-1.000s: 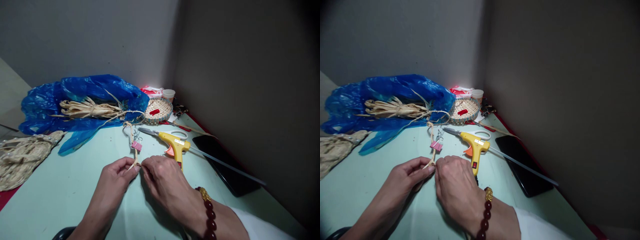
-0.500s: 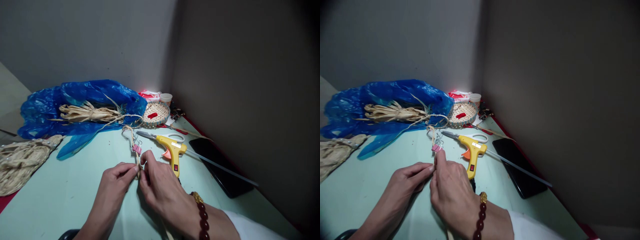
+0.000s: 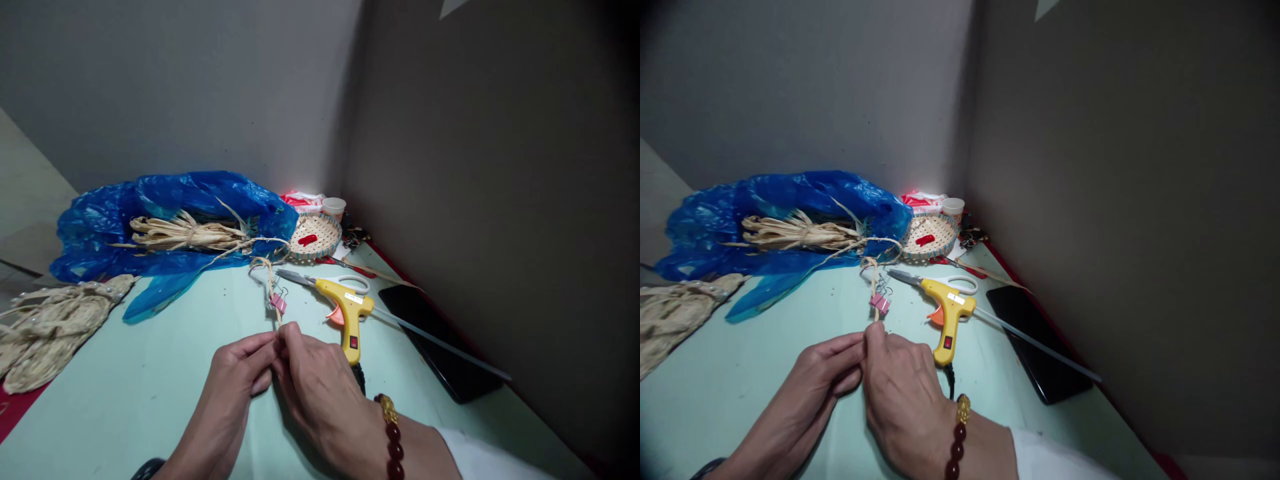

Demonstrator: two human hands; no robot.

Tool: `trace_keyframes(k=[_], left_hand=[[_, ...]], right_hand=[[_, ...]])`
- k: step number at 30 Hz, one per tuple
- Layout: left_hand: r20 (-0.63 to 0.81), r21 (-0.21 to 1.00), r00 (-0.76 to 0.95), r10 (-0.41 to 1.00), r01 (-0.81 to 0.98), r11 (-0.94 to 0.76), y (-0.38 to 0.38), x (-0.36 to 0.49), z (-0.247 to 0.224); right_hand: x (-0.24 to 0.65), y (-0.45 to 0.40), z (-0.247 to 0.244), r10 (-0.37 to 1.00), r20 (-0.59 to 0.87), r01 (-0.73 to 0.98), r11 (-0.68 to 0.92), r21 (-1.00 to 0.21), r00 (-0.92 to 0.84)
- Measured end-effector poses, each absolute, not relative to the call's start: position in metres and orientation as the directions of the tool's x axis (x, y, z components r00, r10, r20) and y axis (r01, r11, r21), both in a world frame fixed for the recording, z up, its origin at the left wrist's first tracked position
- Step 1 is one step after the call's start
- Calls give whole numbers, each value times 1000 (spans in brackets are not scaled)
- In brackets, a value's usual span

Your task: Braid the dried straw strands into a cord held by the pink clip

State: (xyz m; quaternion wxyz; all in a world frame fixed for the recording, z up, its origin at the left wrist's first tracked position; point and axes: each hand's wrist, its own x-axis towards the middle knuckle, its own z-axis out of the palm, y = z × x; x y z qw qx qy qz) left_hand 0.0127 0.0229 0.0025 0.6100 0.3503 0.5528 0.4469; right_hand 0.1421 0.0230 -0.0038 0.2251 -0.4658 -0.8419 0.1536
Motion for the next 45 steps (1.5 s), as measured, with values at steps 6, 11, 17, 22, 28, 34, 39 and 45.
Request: trace_keyframes(k=[6, 11, 17, 22, 28, 34, 39, 45], left_hand=[[-397, 874, -24, 917, -314, 370, 23, 6, 3], [-384, 879, -31, 923, -318, 355, 25, 4, 4], [-365, 906, -49, 930, -249, 343, 26, 5, 4], [-250, 964, -117, 961, -121, 236, 26, 5, 1], [-141, 986, -111, 984, 76, 150, 25, 3, 3], [-70, 951, -86, 994, 294, 92, 24, -3, 1], [-17, 859, -51, 999, 510, 41, 20, -1, 7], [53, 704, 8, 999, 709, -43, 20, -1, 15]], right_hand=[[154, 34, 18, 906, 187, 635, 403, -659, -380], [153, 45, 13, 912, 117, 468, 308, -828, -393], [151, 51, 2, 894, 51, 243, 175, -954, -445], [157, 53, 5, 892, 9, 304, 163, -939, -451], [151, 58, 5, 896, -14, 285, 127, -950, -444], [145, 52, 1, 928, -18, 194, 59, -979, -371], [141, 49, 0, 958, -39, 301, 51, -952, -283], [140, 50, -1, 967, -35, 346, 56, -937, -253]])
